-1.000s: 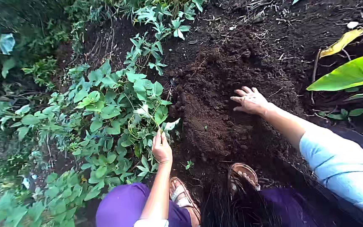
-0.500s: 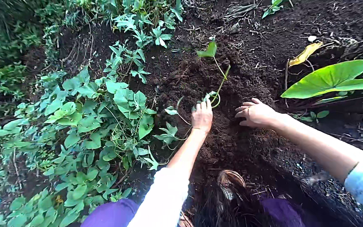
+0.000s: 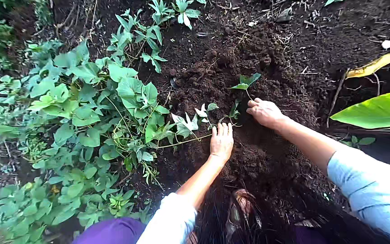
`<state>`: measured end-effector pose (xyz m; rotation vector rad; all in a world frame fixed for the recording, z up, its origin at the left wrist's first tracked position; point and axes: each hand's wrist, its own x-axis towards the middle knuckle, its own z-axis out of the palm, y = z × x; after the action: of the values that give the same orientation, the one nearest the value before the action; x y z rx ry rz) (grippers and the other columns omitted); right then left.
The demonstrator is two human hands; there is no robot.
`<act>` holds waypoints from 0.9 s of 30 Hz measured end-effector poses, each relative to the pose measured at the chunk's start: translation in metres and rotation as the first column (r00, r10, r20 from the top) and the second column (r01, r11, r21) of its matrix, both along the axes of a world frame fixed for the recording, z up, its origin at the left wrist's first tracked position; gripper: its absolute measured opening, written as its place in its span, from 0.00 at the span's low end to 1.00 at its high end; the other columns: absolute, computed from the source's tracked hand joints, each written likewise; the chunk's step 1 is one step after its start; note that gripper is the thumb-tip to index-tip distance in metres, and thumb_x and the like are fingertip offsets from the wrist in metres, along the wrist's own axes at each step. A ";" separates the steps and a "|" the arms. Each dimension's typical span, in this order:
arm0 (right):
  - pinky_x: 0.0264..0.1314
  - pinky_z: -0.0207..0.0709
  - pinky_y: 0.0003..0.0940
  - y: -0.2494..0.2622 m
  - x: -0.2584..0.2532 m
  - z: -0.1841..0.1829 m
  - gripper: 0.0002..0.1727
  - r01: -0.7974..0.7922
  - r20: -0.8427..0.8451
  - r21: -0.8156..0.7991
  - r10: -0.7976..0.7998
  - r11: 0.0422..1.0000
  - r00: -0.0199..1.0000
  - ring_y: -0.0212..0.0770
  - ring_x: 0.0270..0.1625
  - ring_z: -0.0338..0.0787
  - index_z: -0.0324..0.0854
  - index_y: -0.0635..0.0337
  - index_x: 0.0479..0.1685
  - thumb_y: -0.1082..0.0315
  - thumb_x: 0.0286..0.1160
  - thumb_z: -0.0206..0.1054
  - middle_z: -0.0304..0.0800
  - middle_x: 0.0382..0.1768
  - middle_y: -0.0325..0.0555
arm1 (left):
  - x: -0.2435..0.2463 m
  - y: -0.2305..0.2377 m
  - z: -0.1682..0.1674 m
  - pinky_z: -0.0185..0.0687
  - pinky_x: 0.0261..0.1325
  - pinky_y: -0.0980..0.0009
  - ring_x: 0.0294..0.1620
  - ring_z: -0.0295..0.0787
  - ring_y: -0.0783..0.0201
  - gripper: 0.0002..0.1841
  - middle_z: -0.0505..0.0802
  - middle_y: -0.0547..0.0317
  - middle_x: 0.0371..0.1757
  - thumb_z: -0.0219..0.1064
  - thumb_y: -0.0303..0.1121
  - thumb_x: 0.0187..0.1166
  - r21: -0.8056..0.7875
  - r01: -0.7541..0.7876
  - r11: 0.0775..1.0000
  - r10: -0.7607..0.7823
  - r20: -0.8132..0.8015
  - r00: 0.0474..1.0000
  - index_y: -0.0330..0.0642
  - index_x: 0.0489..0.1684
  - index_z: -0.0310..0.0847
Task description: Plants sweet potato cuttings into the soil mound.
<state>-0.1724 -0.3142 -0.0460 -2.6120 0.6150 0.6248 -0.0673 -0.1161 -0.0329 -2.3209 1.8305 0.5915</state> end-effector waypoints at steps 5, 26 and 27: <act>0.91 0.50 0.65 -0.007 -0.012 -0.008 0.13 -0.258 0.147 -0.099 0.271 0.961 0.951 0.67 0.68 0.84 0.91 0.68 0.42 0.87 0.73 0.61 0.92 0.50 0.61 | 0.003 0.015 0.002 0.41 0.95 0.44 0.90 0.66 0.46 0.22 0.80 0.44 0.83 0.48 0.26 0.91 0.191 -0.064 0.979 0.098 -0.175 0.980 0.34 0.81 0.75; 0.73 0.72 0.61 -0.003 -0.031 0.010 0.12 -0.030 0.018 -0.072 0.031 0.997 0.999 0.64 0.66 0.84 0.93 0.63 0.40 0.85 0.75 0.65 0.92 0.52 0.58 | -0.009 0.006 0.006 0.32 0.93 0.32 0.97 0.45 0.44 0.31 0.63 0.51 0.95 0.38 0.49 0.97 0.374 -0.049 0.926 0.189 -0.349 0.918 0.46 0.96 0.52; 0.72 0.73 0.61 -0.003 -0.031 0.013 0.12 -0.015 0.002 -0.073 0.015 0.997 1.000 0.64 0.66 0.85 0.93 0.63 0.40 0.84 0.75 0.65 0.92 0.52 0.57 | -0.011 0.007 0.008 0.33 0.93 0.32 0.98 0.44 0.44 0.31 0.61 0.51 0.96 0.38 0.48 0.97 0.376 -0.050 0.925 0.194 -0.357 0.914 0.45 0.96 0.51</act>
<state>-0.2032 -0.3172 -0.0327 -2.6876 0.6290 0.6138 -0.0782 -0.1094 -0.0244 -2.1870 1.5365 1.3688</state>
